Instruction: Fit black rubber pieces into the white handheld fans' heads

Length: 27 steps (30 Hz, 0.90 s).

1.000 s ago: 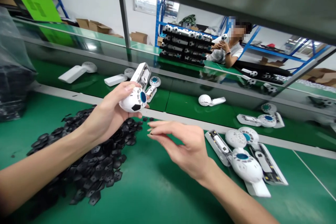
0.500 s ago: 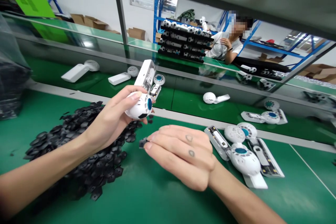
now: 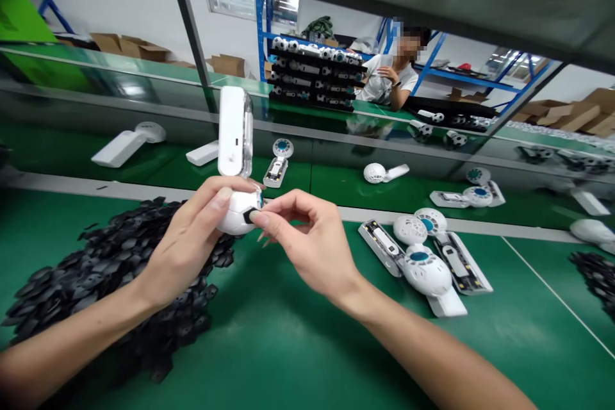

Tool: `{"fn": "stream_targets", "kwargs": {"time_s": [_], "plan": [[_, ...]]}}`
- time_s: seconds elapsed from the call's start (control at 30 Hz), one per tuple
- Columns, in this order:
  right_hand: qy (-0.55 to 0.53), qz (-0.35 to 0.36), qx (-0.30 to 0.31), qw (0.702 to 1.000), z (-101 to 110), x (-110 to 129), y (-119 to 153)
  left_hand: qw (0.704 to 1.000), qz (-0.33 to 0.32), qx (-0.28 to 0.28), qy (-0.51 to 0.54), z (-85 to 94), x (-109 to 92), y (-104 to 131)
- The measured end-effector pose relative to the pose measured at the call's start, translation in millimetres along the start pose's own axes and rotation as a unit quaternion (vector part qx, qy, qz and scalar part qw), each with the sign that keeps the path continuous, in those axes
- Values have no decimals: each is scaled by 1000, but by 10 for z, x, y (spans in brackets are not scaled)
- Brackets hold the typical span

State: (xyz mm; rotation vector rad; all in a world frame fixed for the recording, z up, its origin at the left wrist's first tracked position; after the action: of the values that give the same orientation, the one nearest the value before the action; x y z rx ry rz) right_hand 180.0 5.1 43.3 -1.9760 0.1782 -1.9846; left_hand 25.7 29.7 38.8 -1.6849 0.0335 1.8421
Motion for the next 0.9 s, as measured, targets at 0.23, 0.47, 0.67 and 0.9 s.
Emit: {"fn": "stream_targets", "kwargs": {"time_s": [0.23, 0.47, 0.67, 0.9], "plan": [[-1, -1, 36, 999, -125, -8, 66, 993, -41, -36, -101, 40, -65, 11], [65, 11, 33, 997, 127, 46, -67, 995, -20, -71, -71, 211, -33, -88], [433, -71, 151, 886, -45, -507, -273, 996, -8, -85, -12, 390, -53, -192], [592, -31, 244, 768, -378, -743, -371, 997, -27, -65, 19, 456, -64, -236]]}}
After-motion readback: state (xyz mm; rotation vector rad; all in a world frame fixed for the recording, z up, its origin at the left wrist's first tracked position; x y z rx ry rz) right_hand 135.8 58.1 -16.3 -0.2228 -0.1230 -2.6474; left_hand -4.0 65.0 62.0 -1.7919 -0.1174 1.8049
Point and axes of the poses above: each hand's wrist, its own y-axis away from the middle knuckle, its own z-axis out of the back of the hand, x = y × z, the point moved 9 cm from there along -y, towards the middle knuckle, and after that the axes turned 8 degrees about x, right-handed, at the moved point
